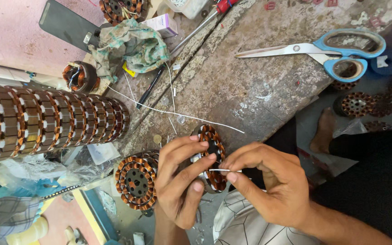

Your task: The person assembles electric motor components by inserting wires and securing small parts with scissors and their hands.

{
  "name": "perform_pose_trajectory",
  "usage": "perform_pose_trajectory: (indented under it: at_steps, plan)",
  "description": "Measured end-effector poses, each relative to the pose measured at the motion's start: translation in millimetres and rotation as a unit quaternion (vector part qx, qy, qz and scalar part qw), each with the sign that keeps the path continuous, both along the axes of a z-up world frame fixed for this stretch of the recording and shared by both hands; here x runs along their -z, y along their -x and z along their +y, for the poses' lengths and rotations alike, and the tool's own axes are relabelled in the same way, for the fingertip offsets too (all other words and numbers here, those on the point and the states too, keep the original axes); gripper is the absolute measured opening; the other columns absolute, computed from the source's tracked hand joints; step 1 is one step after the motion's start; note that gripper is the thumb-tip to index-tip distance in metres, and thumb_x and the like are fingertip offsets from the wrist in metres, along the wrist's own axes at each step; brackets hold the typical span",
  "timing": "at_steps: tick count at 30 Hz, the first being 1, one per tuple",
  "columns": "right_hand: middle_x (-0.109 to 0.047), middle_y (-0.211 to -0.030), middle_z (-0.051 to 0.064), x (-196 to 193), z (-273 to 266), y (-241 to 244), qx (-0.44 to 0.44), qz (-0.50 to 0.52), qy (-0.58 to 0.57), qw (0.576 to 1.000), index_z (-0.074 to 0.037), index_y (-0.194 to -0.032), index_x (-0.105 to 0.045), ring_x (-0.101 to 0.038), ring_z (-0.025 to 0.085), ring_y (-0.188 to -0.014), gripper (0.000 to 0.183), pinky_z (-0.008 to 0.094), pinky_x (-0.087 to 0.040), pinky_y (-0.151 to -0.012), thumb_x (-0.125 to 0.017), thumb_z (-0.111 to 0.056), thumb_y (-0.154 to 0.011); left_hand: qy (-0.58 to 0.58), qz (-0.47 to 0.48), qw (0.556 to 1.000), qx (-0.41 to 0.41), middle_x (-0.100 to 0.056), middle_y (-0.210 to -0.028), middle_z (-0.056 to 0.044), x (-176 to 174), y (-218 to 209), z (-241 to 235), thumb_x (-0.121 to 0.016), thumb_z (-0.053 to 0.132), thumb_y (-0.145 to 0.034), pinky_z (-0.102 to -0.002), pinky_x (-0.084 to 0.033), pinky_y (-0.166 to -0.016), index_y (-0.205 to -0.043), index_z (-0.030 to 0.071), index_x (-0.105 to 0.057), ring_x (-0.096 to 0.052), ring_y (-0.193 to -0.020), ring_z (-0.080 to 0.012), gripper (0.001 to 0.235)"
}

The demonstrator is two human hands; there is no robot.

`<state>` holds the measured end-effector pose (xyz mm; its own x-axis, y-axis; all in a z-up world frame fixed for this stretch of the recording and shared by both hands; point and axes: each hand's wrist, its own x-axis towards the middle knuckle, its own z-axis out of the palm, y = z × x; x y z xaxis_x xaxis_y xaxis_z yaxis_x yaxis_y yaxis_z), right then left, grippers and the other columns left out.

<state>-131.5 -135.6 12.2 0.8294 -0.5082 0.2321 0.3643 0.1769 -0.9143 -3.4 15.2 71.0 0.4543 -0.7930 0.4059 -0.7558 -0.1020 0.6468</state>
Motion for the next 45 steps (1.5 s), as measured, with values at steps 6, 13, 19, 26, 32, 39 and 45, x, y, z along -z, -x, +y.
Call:
perform_pose_trajectory:
  at_steps: [6, 13, 19, 26, 32, 39, 45]
  plan:
    - [-0.072, -0.108, 0.019, 1.3, 9.8, 2.9, -0.026, -0.005, -0.13, 0.991, 0.005, -0.106, -0.061, -0.077, 0.02, -0.102, 0.01, 0.032, -0.064, -0.092, -0.064, 0.007, -0.096, -0.204, -0.044, 0.977, 0.041, -0.062, -0.13, -0.015, -55.2, -12.7, 0.1, -0.074, 0.015, -0.083, -0.05, -0.049, -0.108, -0.121, 0.003, -0.068, -0.059, -0.126, -0.0391, 0.04]
    - [-0.077, -0.101, 0.014, -1.1, -1.4, 5.7, -0.036, 0.007, -0.007, 0.999, 0.002, -0.099, -0.068, -0.078, 0.016, -0.091, 0.008, 0.027, -0.063, -0.081, -0.07, 0.003, -0.091, -0.272, -0.072, 0.957, 0.069, -0.063, -0.126, -0.011, -68.7, -13.0, -8.2, -0.081, 0.02, -0.081, -0.046, -0.051, -0.101, -0.112, 0.012, -0.072, -0.06, -0.122, -0.0364, 0.033]
    - [-0.077, -0.099, 0.012, -5.4, -8.5, 5.8, -0.026, 0.004, 0.047, 0.999, 0.0, -0.099, -0.069, -0.08, 0.018, -0.091, 0.01, 0.028, -0.063, -0.081, -0.07, 0.003, -0.089, -0.263, -0.085, 0.958, 0.073, -0.063, -0.125, -0.009, -65.7, -13.8, -7.0, -0.084, 0.022, -0.077, -0.047, -0.051, -0.101, -0.11, 0.013, -0.074, -0.059, -0.122, -0.0353, 0.036]
    - [-0.077, -0.101, 0.012, -7.8, -14.0, 2.4, -0.012, -0.002, 0.063, 0.998, -0.001, -0.099, -0.069, -0.08, 0.019, -0.093, 0.011, 0.029, -0.063, -0.082, -0.071, 0.001, -0.089, -0.19, -0.051, 0.979, 0.057, -0.066, -0.131, -0.011, -57.6, -13.2, -9.9, -0.087, 0.016, -0.079, -0.045, -0.055, -0.105, -0.099, 0.009, -0.064, -0.065, -0.126, -0.0368, 0.031]
    - [-0.077, -0.1, 0.012, -8.1, -15.0, 1.1, -0.023, 0.008, 0.061, 0.998, -0.001, -0.098, -0.069, -0.08, 0.018, -0.09, 0.011, 0.028, -0.063, -0.08, -0.072, 0.001, -0.088, -0.213, -0.038, 0.975, 0.055, -0.066, -0.128, -0.011, -62.3, -13.7, -11.1, -0.086, 0.017, -0.078, -0.047, -0.052, -0.105, -0.113, 0.006, -0.069, -0.065, -0.125, -0.0364, 0.04]
    - [-0.078, -0.1, 0.011, -6.8, -13.3, 4.0, -0.029, 0.011, 0.054, 0.998, -0.001, -0.098, -0.069, -0.081, 0.016, -0.09, 0.011, 0.028, -0.064, -0.081, -0.071, 0.003, -0.088, -0.231, -0.039, 0.97, 0.061, -0.066, -0.128, -0.01, -63.7, -13.0, -12.9, -0.085, 0.017, -0.076, -0.046, -0.051, -0.106, -0.116, 0.009, -0.072, -0.063, -0.126, -0.0335, 0.043]
    - [-0.078, -0.1, 0.012, -9.2, -10.9, 5.1, -0.023, 0.01, 0.047, 0.999, 0.0, -0.099, -0.07, -0.08, 0.017, -0.091, 0.011, 0.028, -0.063, -0.081, -0.071, 0.003, -0.088, -0.226, -0.037, 0.972, 0.055, -0.066, -0.128, -0.01, -63.0, -11.2, -11.3, -0.085, 0.015, -0.076, -0.045, -0.051, -0.106, -0.115, 0.008, -0.072, -0.064, -0.126, -0.0336, 0.042]
